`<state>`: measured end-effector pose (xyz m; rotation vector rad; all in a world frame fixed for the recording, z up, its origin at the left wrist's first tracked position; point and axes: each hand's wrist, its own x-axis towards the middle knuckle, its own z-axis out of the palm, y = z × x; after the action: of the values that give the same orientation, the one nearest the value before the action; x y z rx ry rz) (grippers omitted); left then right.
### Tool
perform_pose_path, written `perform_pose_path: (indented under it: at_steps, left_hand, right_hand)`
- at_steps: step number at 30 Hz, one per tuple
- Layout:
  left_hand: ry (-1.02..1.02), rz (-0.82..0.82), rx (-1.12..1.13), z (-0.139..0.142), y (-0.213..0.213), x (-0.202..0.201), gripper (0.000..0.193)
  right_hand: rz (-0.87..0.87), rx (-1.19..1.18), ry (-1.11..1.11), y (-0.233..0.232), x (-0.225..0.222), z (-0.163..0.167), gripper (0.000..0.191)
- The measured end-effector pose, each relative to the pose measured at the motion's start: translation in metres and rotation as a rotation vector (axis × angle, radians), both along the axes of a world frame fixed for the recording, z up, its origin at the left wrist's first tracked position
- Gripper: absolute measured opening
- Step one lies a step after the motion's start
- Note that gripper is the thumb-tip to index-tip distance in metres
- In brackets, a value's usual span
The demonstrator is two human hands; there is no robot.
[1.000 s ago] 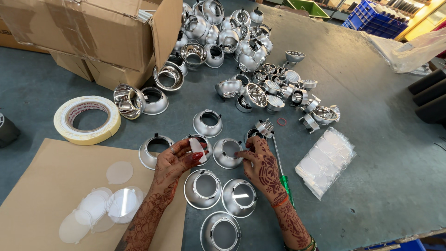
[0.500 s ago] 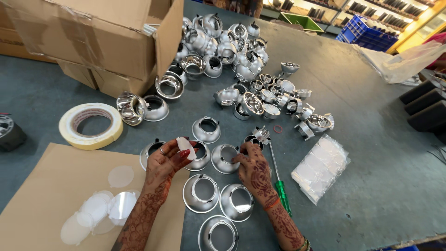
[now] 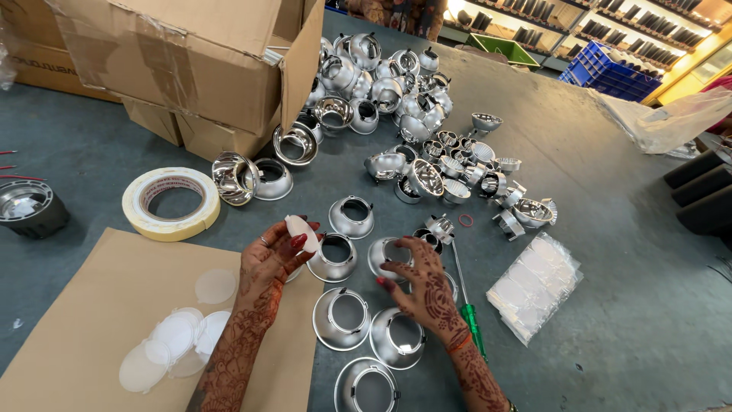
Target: The person fits clear plastic diffuser discs into metal lamp shade housings, pressing each disc into place inside the reflector rim and setting completed housings aside. They occasionally use a screwdriver on a housing and place finished units into a blue plastic crate.
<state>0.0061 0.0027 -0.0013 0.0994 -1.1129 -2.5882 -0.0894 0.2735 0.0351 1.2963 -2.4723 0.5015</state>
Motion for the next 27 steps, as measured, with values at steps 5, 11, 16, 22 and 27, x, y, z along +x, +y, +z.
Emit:
perform_pose_path:
  at_steps: [5, 11, 16, 22, 27]
  left_hand:
    - [-0.011, 0.006, -0.035, 0.0, -0.001, -0.003, 0.05]
    - [-0.015, -0.002, -0.02, 0.0, 0.0, -0.003, 0.049]
    - [-0.06, 0.004, -0.026, 0.005, 0.0, -0.005, 0.048]
    - [-0.062, -0.061, -0.072, -0.001, 0.011, -0.004, 0.049]
    - [-0.113, -0.17, -0.203, -0.013, 0.025, -0.009, 0.052]
  right_hand:
    - [-0.072, -0.074, -0.148, -0.011, -0.002, 0.006, 0.026]
    - [0.23, 0.0, -0.021, -0.055, -0.005, 0.009, 0.039]
    - [0.212, 0.154, -0.091, -0.063, -0.009, 0.014, 0.024]
    - [0.269, 0.041, -0.204, -0.04, 0.003, 0.026, 0.035]
    - [0.236, -0.284, -0.455, -0.034, 0.022, 0.036, 0.055]
